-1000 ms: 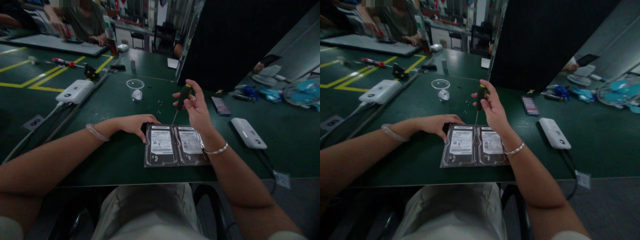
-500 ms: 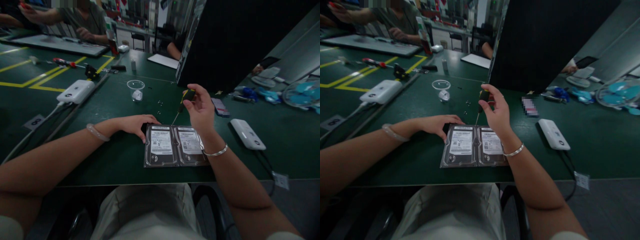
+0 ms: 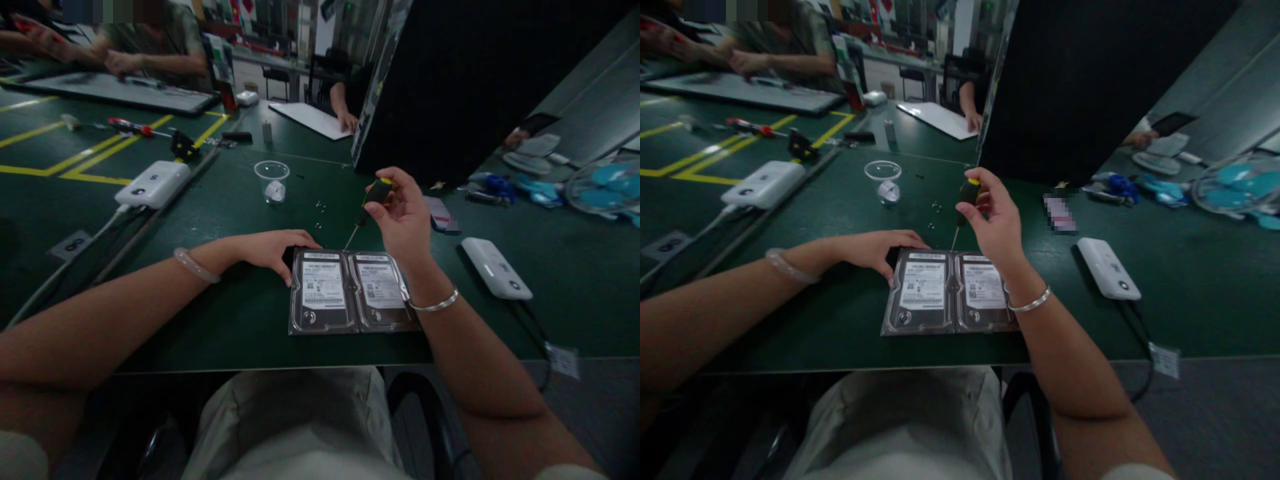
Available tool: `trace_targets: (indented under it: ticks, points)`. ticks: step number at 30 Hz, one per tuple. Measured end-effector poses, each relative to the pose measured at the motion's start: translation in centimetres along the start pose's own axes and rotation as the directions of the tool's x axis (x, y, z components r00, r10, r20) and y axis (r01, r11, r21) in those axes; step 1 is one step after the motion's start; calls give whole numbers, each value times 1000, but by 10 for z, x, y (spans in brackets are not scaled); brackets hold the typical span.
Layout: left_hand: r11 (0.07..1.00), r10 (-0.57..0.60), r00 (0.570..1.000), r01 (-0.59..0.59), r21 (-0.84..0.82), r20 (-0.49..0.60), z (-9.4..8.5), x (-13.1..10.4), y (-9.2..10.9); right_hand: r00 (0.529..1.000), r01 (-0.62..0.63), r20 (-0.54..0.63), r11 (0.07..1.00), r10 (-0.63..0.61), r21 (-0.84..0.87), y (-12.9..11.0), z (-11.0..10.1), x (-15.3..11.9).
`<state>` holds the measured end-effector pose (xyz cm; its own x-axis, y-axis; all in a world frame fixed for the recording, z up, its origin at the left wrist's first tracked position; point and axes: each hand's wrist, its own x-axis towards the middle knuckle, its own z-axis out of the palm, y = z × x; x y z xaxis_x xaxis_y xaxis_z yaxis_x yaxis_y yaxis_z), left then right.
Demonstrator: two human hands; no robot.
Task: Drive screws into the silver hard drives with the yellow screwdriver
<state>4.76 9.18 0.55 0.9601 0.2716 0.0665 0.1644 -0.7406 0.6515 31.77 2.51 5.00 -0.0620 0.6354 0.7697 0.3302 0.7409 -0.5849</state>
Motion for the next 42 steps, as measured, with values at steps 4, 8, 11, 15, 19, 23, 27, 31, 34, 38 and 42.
trace_targets:
  ticks: [4, 8, 11, 15, 19, 23, 27, 31, 34, 38, 42]
  points:
    - [1000, 4, 1000, -4, 3, 2, 0, 0, 0, 997, 20, -77, 994, -28, -110, 9, -2, 0]
    - [1000, -8, 1000, 8, 1, 9, 0, 0, 0, 1000, -12, -4, 999, 12, -37, 15, -5, 3]
    - [1000, -16, 1000, 16, -2, 13, 0, 0, 1, 995, -65, 81, 996, 61, 60, 11, -7, 5]
    - [1000, -8, 1000, 8, 5, 6, 0, 0, 1, 972, -136, 217, 963, 85, 232, 1, -8, 6]
    - [1000, -1, 1000, 1, 0, -3, 0, 0, 1, 945, -200, 310, 934, 104, 296, -4, -8, 5]
    - [1000, 9, 1000, -9, 6, -11, 0, 0, 0, 967, -144, 233, 973, 101, 178, 1, -5, 4]
    - [1000, 15, 1000, -15, 8, -7, 0, 0, 0, 998, -32, 48, 999, 32, -3, 7, -2, 1]
    - [1000, 13, 1000, -13, 9, -5, 0, 1, 2, 1000, 5, 26, 992, -2, -124, 7, -1, -2]
    - [1000, 7, 1000, -7, 7, -3, 0, 1, 2, 998, 0, 67, 998, 5, -71, 3, -1, -2]
    - [1000, 3, 1000, -3, 5, -4, 0, 0, 1, 981, -78, 180, 994, 65, 70, -5, 0, -1]
    - [1000, 1, 1000, -1, 1, -5, 0, 0, 1, 985, -56, 166, 995, 41, 85, -5, 1, 0]
